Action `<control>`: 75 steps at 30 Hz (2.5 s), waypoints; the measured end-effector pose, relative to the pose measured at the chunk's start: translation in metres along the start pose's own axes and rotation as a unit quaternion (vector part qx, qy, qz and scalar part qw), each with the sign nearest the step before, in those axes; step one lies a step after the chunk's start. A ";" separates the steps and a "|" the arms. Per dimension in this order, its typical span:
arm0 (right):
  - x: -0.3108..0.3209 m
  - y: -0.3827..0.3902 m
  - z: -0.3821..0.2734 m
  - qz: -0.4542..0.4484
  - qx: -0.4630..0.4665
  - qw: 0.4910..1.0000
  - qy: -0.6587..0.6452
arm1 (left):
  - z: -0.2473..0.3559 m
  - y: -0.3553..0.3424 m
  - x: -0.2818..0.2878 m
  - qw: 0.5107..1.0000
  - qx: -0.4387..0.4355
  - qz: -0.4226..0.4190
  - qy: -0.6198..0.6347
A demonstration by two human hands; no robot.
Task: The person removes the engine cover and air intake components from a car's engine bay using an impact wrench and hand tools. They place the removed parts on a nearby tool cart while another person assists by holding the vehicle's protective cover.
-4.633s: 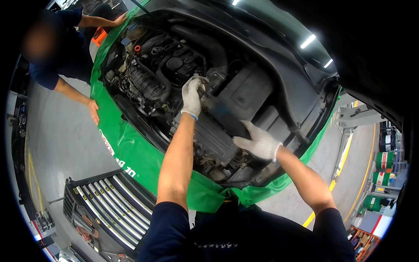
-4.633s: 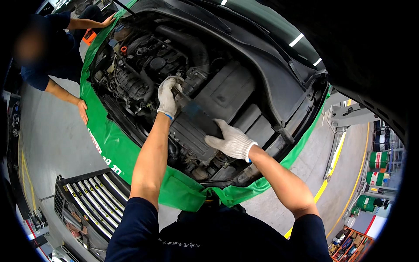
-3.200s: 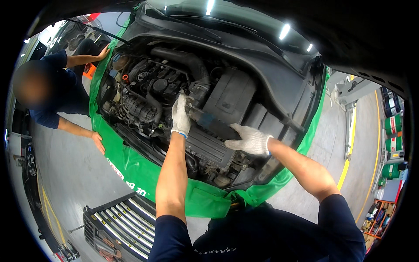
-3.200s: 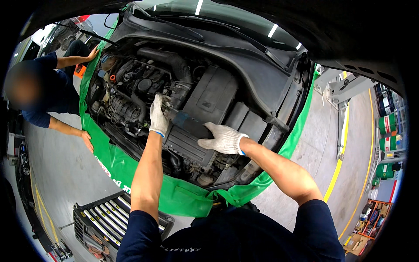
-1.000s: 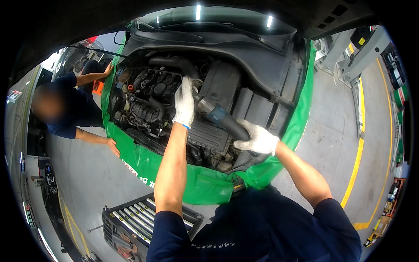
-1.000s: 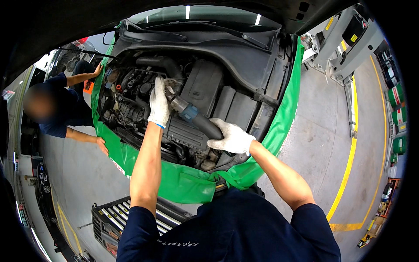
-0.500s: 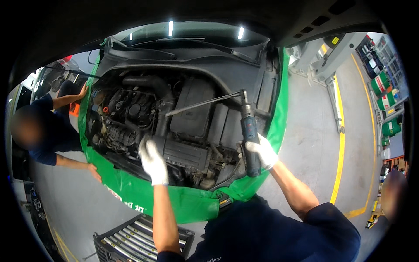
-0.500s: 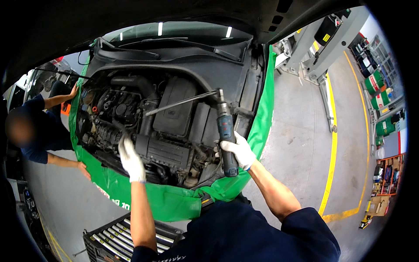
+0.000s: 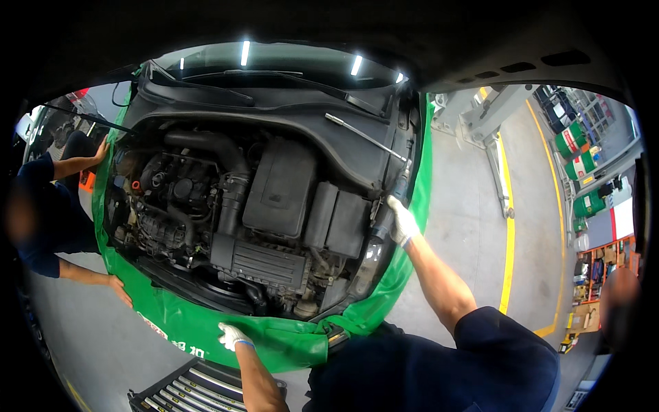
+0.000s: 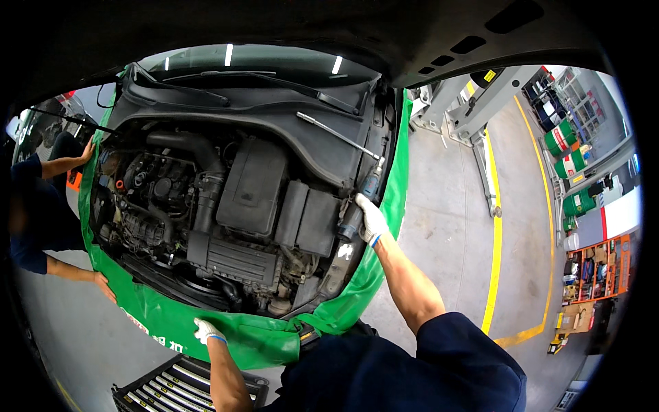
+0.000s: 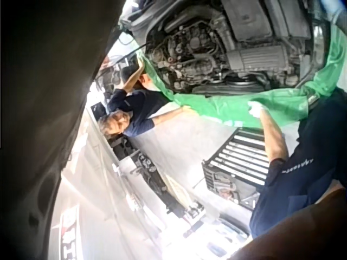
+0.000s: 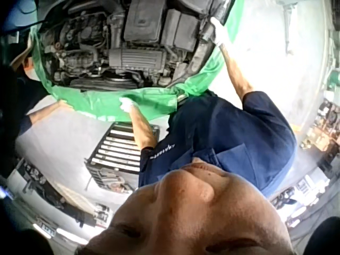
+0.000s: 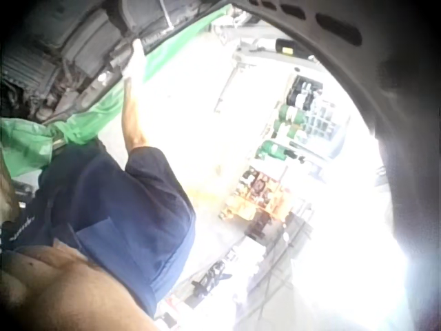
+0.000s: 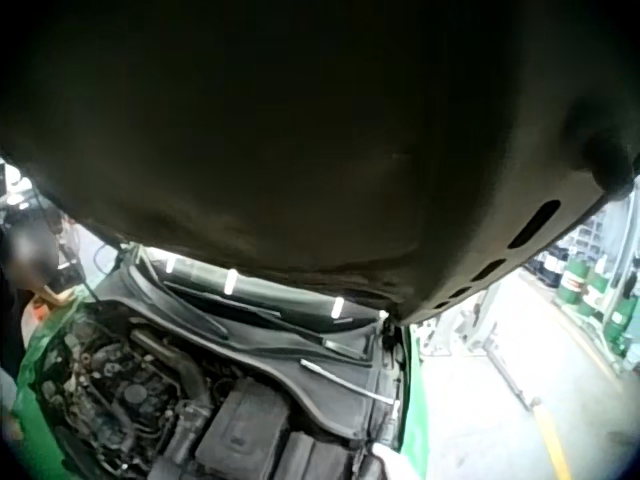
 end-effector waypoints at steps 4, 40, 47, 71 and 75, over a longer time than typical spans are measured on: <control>0.020 -0.007 -0.004 0.074 0.004 0.967 0.245 | 0.016 0.018 -0.015 0.997 0.030 0.042 -0.063; -0.281 0.003 0.301 -0.303 0.146 0.583 0.739 | 0.007 -0.015 -0.046 0.915 -0.011 0.379 -0.136; -0.256 -0.043 0.305 -0.279 -0.110 0.555 0.776 | 0.021 0.007 -0.032 0.924 -0.005 0.355 -0.140; -0.194 -0.043 0.281 -0.288 -0.147 0.586 0.743 | 0.023 -0.001 -0.041 0.923 -0.109 0.356 -0.095; -0.193 -0.048 0.283 -0.298 -0.151 0.584 0.740 | 0.012 -0.014 -0.040 0.918 -0.100 0.372 -0.097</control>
Point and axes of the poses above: each hand's wrist, its own y-axis away from the middle knuckle, its own x-axis out of the back of the hand, z = x × y, the point moved 3 cm from there along -y, towards the middle knuckle, and after that the axes turned 8 degrees about -y, right-handed, at the moved point
